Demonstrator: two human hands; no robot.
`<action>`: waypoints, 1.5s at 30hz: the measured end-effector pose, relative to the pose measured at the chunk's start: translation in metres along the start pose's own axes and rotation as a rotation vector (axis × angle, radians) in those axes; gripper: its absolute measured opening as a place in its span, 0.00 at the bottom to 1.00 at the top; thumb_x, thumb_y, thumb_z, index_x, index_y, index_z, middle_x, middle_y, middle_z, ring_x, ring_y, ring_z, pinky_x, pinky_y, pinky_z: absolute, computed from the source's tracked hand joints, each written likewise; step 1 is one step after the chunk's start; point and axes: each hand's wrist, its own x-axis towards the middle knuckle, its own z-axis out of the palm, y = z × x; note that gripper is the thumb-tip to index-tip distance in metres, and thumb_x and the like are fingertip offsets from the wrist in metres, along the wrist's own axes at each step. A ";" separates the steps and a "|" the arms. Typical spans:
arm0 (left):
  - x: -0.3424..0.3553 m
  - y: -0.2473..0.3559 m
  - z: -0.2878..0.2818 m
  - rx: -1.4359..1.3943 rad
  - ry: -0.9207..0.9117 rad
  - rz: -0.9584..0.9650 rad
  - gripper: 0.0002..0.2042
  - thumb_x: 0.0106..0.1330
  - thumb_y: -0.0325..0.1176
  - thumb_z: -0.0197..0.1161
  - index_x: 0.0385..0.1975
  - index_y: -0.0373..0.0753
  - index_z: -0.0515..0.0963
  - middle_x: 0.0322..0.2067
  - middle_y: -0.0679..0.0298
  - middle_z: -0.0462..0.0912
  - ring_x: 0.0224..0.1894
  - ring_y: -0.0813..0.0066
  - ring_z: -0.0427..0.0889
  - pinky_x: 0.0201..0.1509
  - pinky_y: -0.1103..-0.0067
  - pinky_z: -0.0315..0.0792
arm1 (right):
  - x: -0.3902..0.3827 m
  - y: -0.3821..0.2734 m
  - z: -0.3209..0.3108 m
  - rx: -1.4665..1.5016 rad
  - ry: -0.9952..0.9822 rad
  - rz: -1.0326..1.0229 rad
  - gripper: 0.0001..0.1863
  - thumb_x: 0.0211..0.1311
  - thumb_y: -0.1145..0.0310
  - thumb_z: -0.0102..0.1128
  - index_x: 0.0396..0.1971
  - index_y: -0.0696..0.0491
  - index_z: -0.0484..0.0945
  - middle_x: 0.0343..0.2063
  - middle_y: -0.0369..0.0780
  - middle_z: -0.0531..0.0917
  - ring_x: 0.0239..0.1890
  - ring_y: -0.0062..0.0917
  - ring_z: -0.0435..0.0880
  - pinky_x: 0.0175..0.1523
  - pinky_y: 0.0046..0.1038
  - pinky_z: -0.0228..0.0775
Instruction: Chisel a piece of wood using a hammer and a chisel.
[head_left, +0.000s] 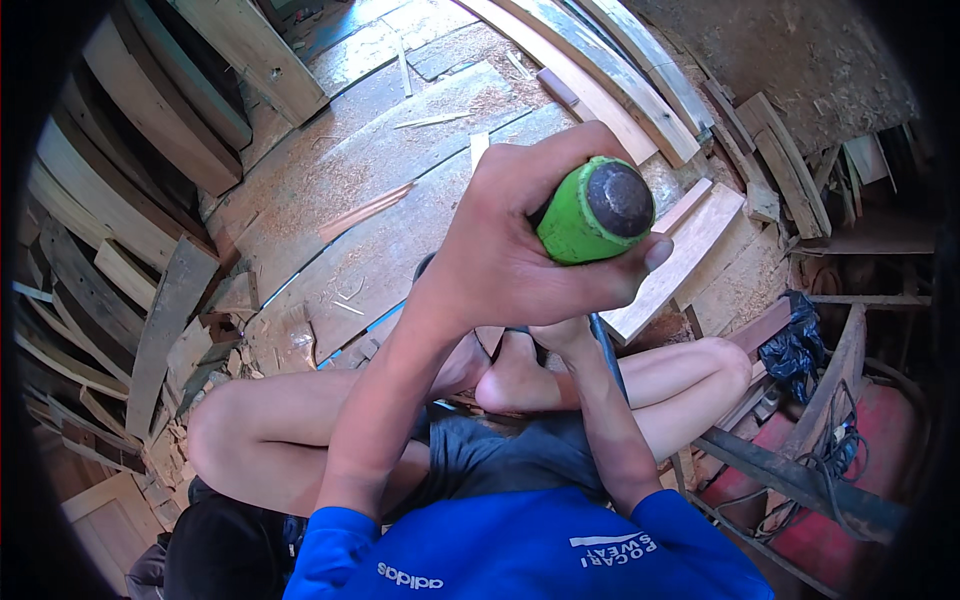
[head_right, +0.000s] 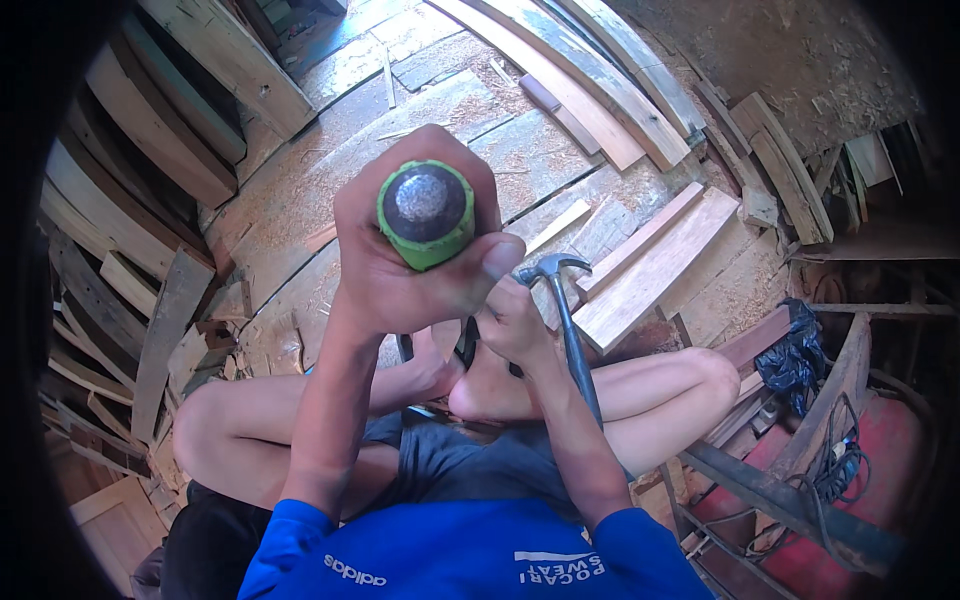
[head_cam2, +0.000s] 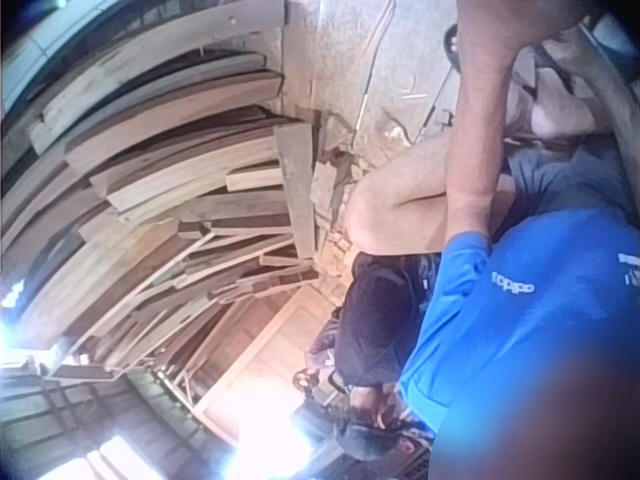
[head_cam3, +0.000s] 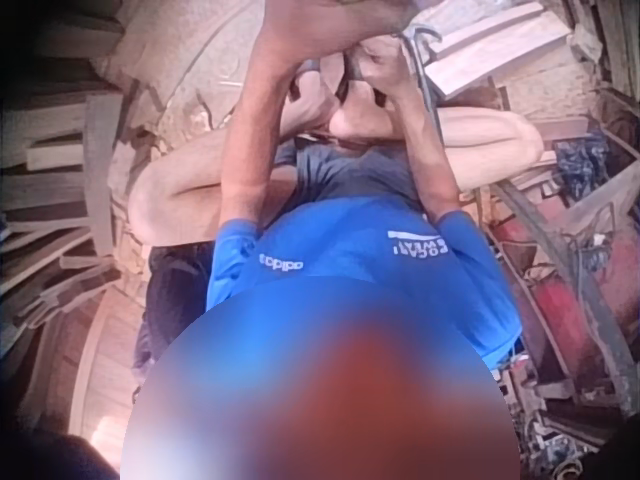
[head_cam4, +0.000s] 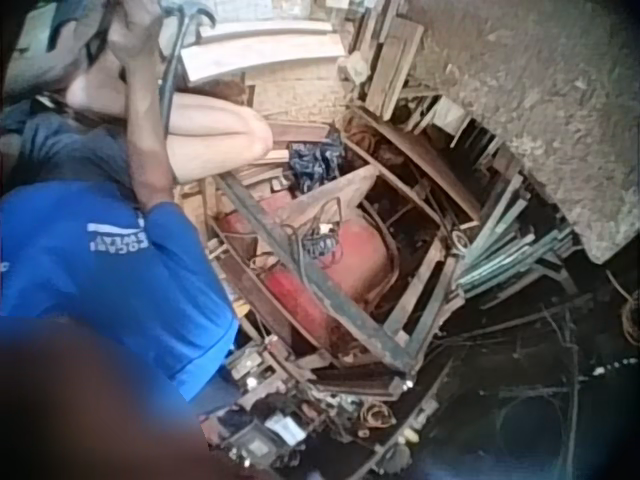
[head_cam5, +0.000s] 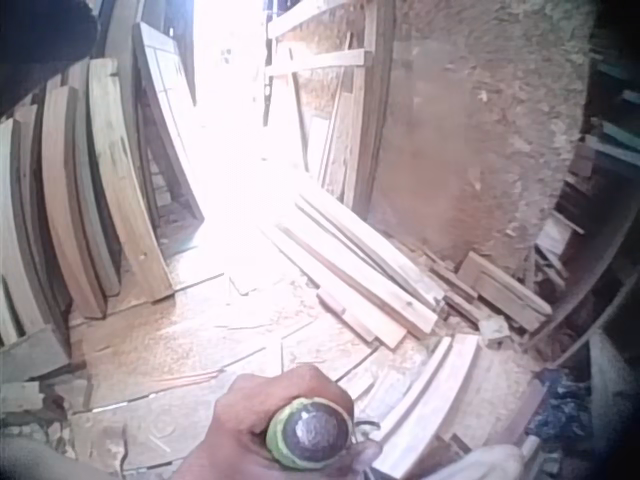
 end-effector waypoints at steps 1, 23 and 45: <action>0.000 0.000 0.000 0.004 0.010 0.004 0.13 0.48 0.27 0.74 0.28 0.37 0.75 0.17 0.68 0.75 0.20 0.80 0.73 0.26 0.81 0.69 | 0.001 0.001 -0.001 0.007 -0.033 0.032 0.06 0.52 0.83 0.56 0.30 0.61 0.79 0.27 0.49 0.80 0.32 0.45 0.81 0.39 0.40 0.72; 0.001 0.000 -0.005 0.015 0.010 -0.035 0.13 0.52 0.29 0.75 0.30 0.37 0.75 0.18 0.69 0.74 0.21 0.82 0.72 0.26 0.82 0.67 | 0.013 0.000 -0.011 0.033 -0.286 0.065 0.07 0.51 0.82 0.57 0.32 0.61 0.77 0.29 0.48 0.79 0.34 0.44 0.79 0.38 0.37 0.70; -0.011 0.004 -0.001 -0.170 0.084 -0.229 0.10 0.51 0.24 0.71 0.26 0.36 0.75 0.20 0.67 0.77 0.22 0.84 0.74 0.26 0.84 0.67 | 0.018 -0.007 -0.026 0.131 -0.310 0.075 0.32 0.42 0.90 0.45 0.53 0.62 0.77 0.46 0.51 0.82 0.52 0.43 0.80 0.59 0.36 0.71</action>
